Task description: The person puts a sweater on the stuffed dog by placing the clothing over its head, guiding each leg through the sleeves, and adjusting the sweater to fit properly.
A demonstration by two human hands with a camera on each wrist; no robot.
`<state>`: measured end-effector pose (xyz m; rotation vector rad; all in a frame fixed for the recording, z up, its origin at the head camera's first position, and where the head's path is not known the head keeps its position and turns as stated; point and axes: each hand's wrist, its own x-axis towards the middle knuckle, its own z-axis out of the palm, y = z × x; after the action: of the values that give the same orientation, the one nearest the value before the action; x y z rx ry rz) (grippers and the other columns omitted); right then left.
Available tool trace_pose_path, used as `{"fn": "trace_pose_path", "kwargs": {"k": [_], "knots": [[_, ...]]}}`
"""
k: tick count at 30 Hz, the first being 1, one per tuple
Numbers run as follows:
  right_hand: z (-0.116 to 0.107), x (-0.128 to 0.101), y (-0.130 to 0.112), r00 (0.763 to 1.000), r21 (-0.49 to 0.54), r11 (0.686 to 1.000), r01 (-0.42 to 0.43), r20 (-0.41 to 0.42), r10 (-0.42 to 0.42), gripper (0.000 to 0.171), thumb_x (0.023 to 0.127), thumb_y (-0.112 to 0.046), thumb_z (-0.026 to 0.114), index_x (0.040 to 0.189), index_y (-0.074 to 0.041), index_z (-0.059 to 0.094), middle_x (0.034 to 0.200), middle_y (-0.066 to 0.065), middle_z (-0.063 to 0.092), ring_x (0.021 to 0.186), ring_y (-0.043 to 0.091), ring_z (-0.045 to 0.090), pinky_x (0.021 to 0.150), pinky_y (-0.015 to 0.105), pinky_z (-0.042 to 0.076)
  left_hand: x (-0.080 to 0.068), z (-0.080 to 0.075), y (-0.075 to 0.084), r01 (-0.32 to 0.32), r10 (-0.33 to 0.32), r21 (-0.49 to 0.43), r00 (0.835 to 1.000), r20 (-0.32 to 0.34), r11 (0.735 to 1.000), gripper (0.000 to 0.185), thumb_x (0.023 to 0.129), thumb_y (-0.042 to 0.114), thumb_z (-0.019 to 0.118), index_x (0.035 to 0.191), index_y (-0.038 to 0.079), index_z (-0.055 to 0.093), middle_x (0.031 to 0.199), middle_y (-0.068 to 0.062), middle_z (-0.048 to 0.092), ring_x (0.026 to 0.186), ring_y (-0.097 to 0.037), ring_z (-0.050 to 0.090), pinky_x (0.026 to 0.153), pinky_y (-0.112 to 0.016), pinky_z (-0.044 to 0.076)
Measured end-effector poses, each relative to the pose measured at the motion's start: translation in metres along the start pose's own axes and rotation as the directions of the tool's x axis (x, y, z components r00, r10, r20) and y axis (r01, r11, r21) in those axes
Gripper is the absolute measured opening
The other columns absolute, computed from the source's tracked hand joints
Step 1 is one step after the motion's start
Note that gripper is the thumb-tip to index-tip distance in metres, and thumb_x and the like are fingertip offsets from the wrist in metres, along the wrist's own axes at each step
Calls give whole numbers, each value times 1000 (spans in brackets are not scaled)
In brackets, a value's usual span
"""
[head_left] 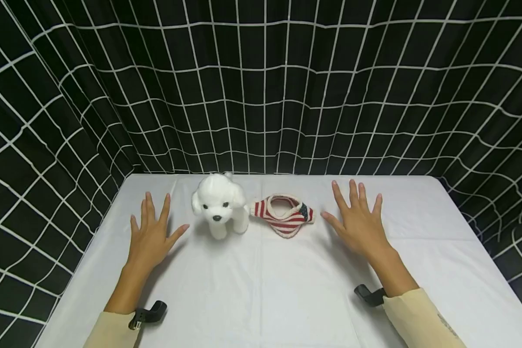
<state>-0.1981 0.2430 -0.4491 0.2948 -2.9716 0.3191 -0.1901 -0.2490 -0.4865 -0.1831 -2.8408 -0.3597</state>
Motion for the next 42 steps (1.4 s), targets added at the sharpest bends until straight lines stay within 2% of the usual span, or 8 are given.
{"fn": "trace_pose_path", "kwargs": {"k": [4,7,12,19,28,35,39,42], "knots": [[-4,-7,-3,1000,8,1000,13,-5,-13,79,103,-64,33,164,-22,4,166,28,4,153,43,-7,112,71,-15,-19,-6,11,-31,31,19,999,27,999,86,98,58,56,162,12,24,162,-35,10,148,-51,19,108,-73,26],[-9,-13,-7,1000,26,999,23,-6,-23,79,104,-61,36,164,-22,4,166,28,6,154,43,-3,113,71,-11,-31,-13,22,-66,65,38,997,42,997,74,99,52,59,155,8,40,158,-35,24,144,-50,31,106,-69,35],[-17,-24,-14,999,93,995,39,9,-40,80,104,-59,41,164,-21,6,166,26,10,152,45,11,116,71,3,-47,-24,44,-153,151,49,988,41,987,54,97,44,66,135,6,65,146,-31,48,131,-45,51,96,-61,47],[-24,-35,-27,993,203,973,109,18,-115,77,103,-54,50,163,-16,20,163,24,26,143,48,35,113,65,28,-62,-34,80,-298,297,87,955,21,951,38,94,40,71,119,11,73,116,-16,72,97,-34,72,76,-50,56],[-21,-34,-37,986,240,957,164,-27,-163,65,101,-40,62,156,-11,40,153,23,45,135,43,49,105,62,41,-54,-31,124,-361,366,-134,931,13,923,34,96,36,69,124,16,72,120,-2,72,106,-21,70,80,-41,57],[-17,-26,-43,981,247,949,195,-62,-185,58,100,-35,64,150,-9,49,149,23,49,132,43,52,103,61,44,-38,-14,149,-428,434,-187,901,-7,884,41,97,33,69,135,17,65,136,-8,63,108,-26,69,79,-43,58],[-14,-19,-45,979,240,950,202,-61,-193,56,99,-33,66,147,-8,52,148,23,50,130,43,54,102,60,45,-26,-2,158,-419,425,-208,905,-16,884,49,97,31,69,143,17,58,150,-16,50,114,-33,66,77,-45,58],[-12,-13,-47,978,230,951,208,-69,-198,55,98,-31,68,145,-7,55,147,23,52,128,43,55,100,60,46,-14,5,162,-412,415,-214,909,-37,885,53,96,28,71,145,14,56,153,-20,44,127,-37,57,90,-49,56]]}}
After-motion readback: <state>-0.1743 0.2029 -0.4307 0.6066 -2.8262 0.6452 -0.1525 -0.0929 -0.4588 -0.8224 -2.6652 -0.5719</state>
